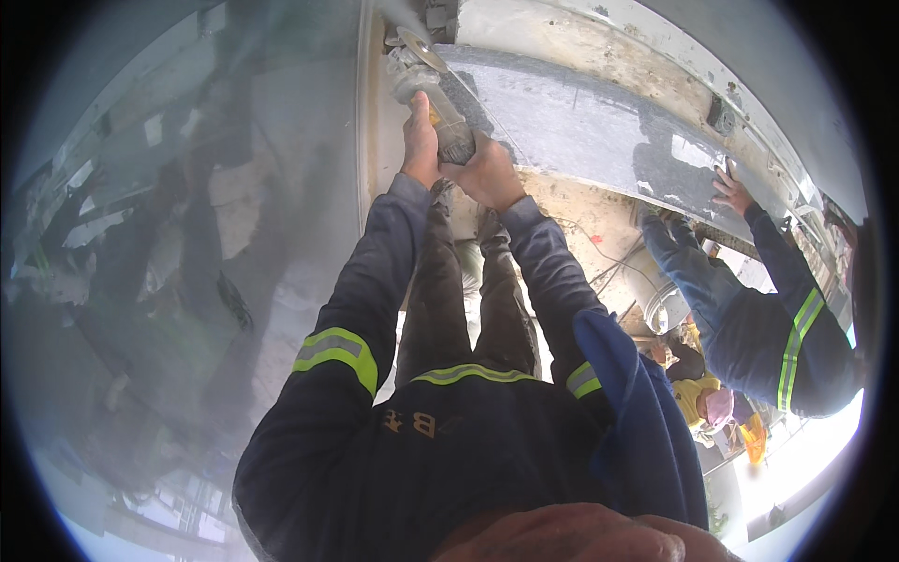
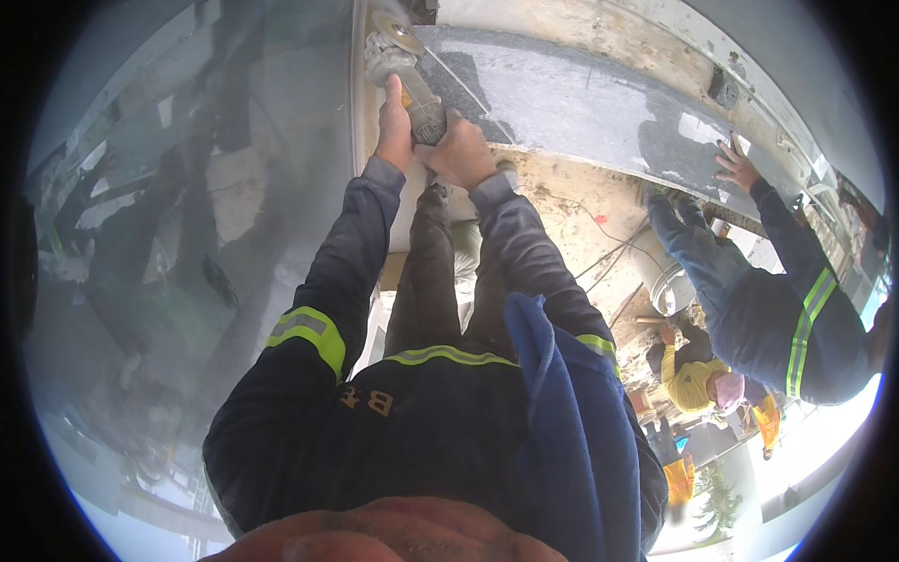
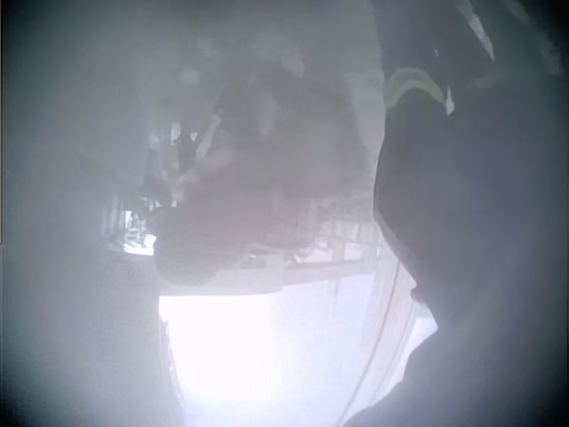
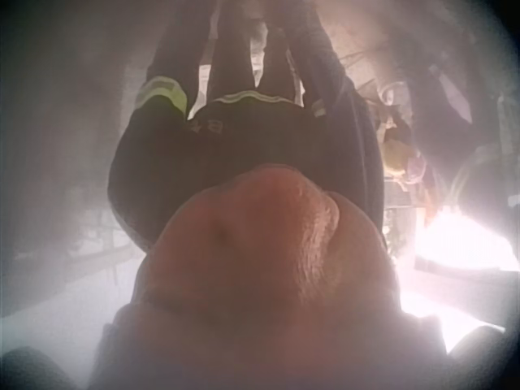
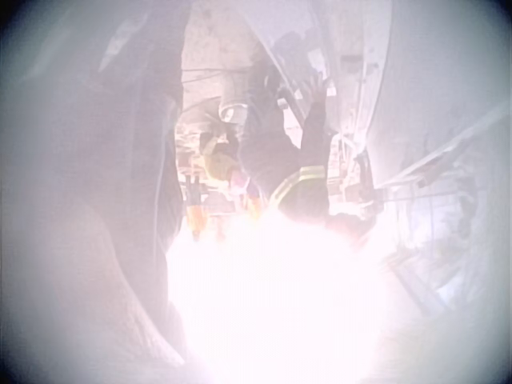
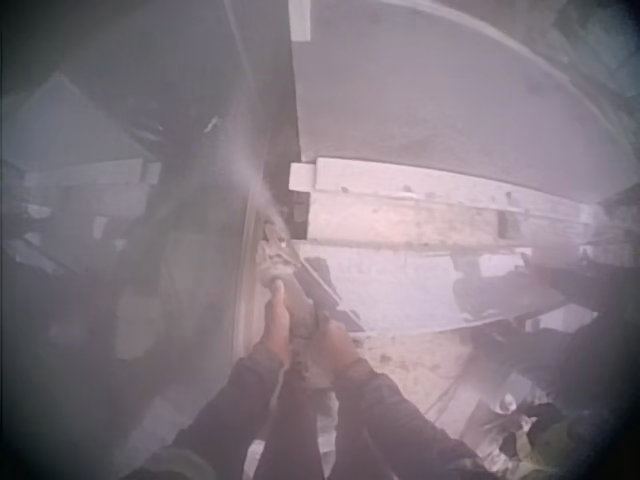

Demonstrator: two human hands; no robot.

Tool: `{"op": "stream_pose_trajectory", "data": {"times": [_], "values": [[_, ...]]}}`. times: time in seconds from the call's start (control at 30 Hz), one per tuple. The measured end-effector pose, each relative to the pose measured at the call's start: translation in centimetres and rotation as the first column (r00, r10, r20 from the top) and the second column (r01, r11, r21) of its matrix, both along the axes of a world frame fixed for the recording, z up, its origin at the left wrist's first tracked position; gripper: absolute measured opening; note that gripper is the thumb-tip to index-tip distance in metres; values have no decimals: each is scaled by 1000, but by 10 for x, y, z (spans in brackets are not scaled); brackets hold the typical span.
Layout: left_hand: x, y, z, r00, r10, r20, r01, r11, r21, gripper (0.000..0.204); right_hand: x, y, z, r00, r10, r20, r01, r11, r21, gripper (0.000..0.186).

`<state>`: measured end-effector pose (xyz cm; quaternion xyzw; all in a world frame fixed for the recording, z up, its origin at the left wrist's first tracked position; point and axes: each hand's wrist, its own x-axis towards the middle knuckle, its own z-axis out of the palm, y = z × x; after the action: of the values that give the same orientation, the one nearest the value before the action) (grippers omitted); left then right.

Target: The person uses an angle grinder to cut a large stone slab on a workbench. They guide the tool along the slab's edge, then reposition the slab and continue cutting. Another worker is visible nearby handling materials.

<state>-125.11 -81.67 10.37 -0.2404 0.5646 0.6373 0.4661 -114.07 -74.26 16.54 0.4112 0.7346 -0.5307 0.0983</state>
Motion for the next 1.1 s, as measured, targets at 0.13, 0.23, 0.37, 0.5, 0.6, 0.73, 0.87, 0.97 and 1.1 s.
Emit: {"op": "stream_pose_trajectory", "data": {"times": [0.13, 0.23, 0.37, 0.5, 0.6, 0.73, 0.87, 0.97, 1.1], "values": [[18, -8, 2, 999, -17, -27, 18, 1000, 16, 66, 15, -7, 11, 1000, -12, -27, 12, 1000, -8, 66], [34, -14, -1, 999, -25, -42, 26, 999, 22, 66, 33, -15, 5, 997, -27, -71, 29, 999, 28, 63], [36, -10, 5, 999, -30, -43, 32, 999, 34, 67, 35, -11, 5, 998, -28, -50, 28, 1000, -1, 59], [25, -5, 0, 997, -53, -57, 56, 997, 59, 67, 26, -4, -6, 1000, 14, -9, -14, 1000, 27, 64], [20, -4, -6, 997, -43, -58, 46, 998, 37, 68, 22, -1, -12, 999, 9, -46, -10, 1000, -20, 65], [20, -6, -18, 995, -26, -98, 30, 999, 39, 68, 22, 0, -11, 999, 17, -34, -17, 1000, 2, 65], [37, -8, -15, 997, -12, -82, 17, 998, 65, 66, 34, -4, -2, 999, 26, -19, -25, 999, 36, 65], [49, -10, -17, 996, 18, -92, -11, 998, 68, 65, 47, -6, -2, 999, 19, -48, -18, 999, 30, 63], [44, -1, 6, 999, 7, -40, -6, 999, 31, 66, 44, 0, -7, 999, 25, -31, -25, 1000, 19, 59]]}}
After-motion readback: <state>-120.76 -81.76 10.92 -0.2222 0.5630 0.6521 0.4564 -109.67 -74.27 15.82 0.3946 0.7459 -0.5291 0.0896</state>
